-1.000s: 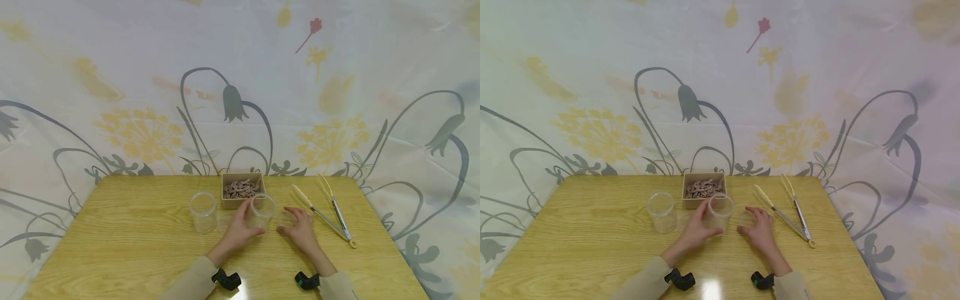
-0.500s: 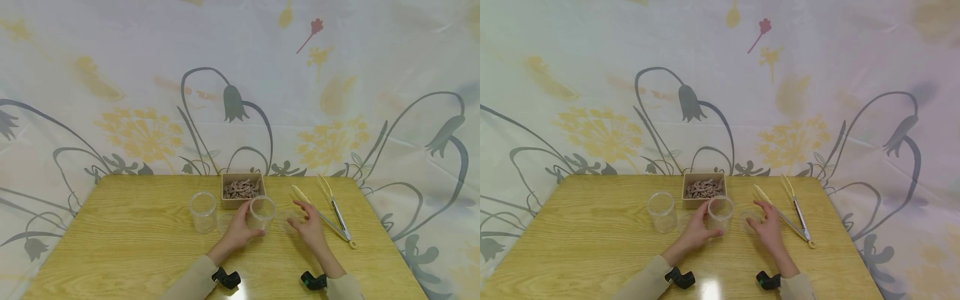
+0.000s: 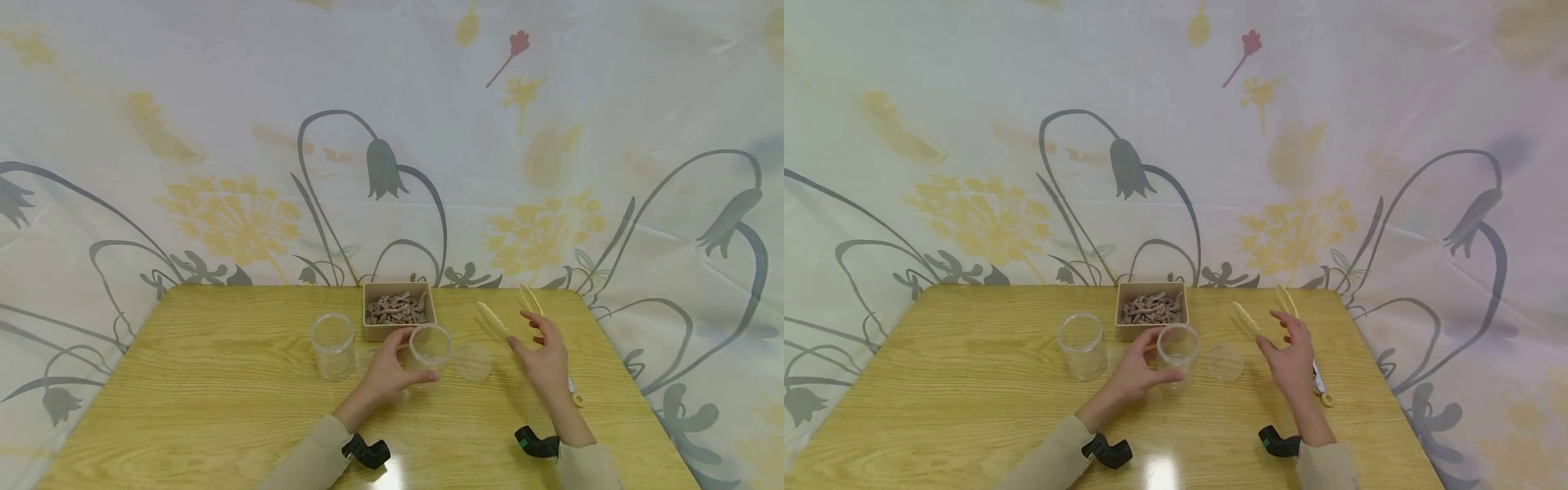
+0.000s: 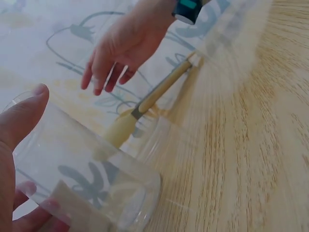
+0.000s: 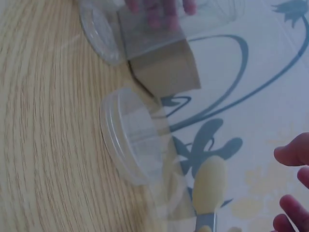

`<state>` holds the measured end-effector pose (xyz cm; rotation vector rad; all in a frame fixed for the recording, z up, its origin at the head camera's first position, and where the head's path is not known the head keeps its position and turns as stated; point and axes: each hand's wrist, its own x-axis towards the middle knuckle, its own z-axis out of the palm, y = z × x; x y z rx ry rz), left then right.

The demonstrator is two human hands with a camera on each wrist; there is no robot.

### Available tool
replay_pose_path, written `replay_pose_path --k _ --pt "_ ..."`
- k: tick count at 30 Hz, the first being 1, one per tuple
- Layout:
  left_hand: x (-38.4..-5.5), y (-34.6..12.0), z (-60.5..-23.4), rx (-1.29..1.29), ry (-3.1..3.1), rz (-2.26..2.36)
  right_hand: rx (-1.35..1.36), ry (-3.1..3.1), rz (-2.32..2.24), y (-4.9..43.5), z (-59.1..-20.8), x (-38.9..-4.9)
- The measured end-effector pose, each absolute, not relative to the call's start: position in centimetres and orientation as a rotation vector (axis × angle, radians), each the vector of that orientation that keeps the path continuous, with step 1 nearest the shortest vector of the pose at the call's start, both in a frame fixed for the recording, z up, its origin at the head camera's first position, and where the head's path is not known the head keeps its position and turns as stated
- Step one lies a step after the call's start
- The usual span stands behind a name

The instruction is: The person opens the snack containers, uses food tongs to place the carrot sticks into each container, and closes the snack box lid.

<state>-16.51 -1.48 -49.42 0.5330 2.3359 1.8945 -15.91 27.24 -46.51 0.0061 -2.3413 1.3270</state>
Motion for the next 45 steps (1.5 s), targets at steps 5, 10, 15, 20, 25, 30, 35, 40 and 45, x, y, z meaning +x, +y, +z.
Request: replay_pose_path --k 5,10,15,20,25,30,35,40,45 --pt "-16.6 -1.3 -49.1 0.577 2.271 1.979 -0.131 -2.38 1.321 29.2 -47.1 -16.5" --pt "-15.6 -1.3 -46.2 0.598 2.245 2.009 -0.208 -2.482 1.226 30.6 -47.8 -16.5" --pt "-15.2 -1.4 -45.4 0.609 2.22 2.038 -0.249 -2.589 1.186 31.1 -48.1 -16.6" --pt "-15.4 -1.4 -45.3 0.615 2.222 2.023 -0.215 -2.699 1.118 31.7 -48.6 -17.0" --pt "-16.5 -1.0 -47.4 0.646 2.277 1.978 -0.226 -2.773 1.059 32.2 -49.4 -17.4" --pt "-17.0 -0.9 -48.9 0.674 2.276 1.973 -0.285 -2.824 1.041 32.3 -49.6 -17.2" --pt "-16.9 -1.1 -48.9 0.681 2.265 1.982 -0.279 -2.868 0.976 32.2 -49.9 -17.0" --pt "-16.8 -1.2 -48.8 0.673 2.262 1.983 -0.298 -2.871 0.954 32.1 -50.2 -17.0" --pt "-16.8 -1.2 -48.8 0.639 2.261 1.97 -0.326 -2.858 0.949 32.1 -49.9 -17.1"
